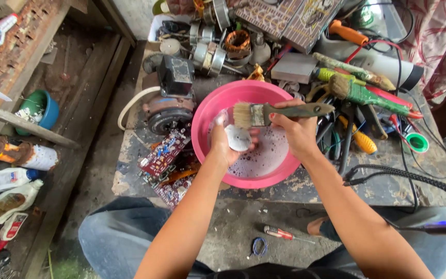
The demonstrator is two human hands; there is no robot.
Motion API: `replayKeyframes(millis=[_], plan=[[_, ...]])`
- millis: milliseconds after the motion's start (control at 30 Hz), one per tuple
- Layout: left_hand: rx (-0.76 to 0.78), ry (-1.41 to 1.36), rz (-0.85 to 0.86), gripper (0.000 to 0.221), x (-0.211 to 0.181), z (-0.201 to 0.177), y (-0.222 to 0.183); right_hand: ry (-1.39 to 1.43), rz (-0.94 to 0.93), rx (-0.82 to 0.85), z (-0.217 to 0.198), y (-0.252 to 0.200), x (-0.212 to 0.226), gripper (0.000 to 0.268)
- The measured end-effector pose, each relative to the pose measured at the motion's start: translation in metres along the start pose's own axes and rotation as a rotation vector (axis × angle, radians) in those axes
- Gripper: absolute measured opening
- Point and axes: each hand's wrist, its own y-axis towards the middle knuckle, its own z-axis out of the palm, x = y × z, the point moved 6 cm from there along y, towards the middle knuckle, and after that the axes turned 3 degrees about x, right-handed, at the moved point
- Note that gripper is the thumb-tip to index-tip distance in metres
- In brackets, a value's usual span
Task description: Scrubbing a circuit board with a brush in a bowl of soapy water to clean it.
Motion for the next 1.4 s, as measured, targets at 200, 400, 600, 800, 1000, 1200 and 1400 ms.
replayKeyframes(millis=[200,400,600,800,1000,1200,1400], plan=[[-0.198,-0.139,0.028,0.082,-0.003,-0.019,0.009,-0.043,0.072,0.122,0.003,0.001,-0.021,0.028],[-0.125,-0.079,-0.042,0.084,0.007,-0.021,0.029,-0.067,0.104,0.052,0.000,-0.002,-0.004,0.020],[-0.242,-0.045,-0.068,0.087,-0.003,-0.014,0.007,0.075,0.130,0.157,-0.001,0.001,-0.026,0.026],[-0.174,-0.038,-0.023,0.092,0.001,-0.011,0.011,-0.005,0.063,0.076,-0.005,-0.003,-0.017,0.021],[-0.252,-0.032,0.035,0.076,-0.005,-0.023,0.000,-0.088,0.028,0.110,-0.001,-0.010,-0.003,0.021],[-0.191,-0.076,-0.045,0.072,0.006,-0.022,0.020,-0.315,-0.178,0.309,0.026,-0.020,0.031,0.016],[-0.208,-0.017,-0.012,0.076,-0.019,0.030,-0.045,-0.458,-0.236,0.229,0.040,-0.026,0.048,0.020]])
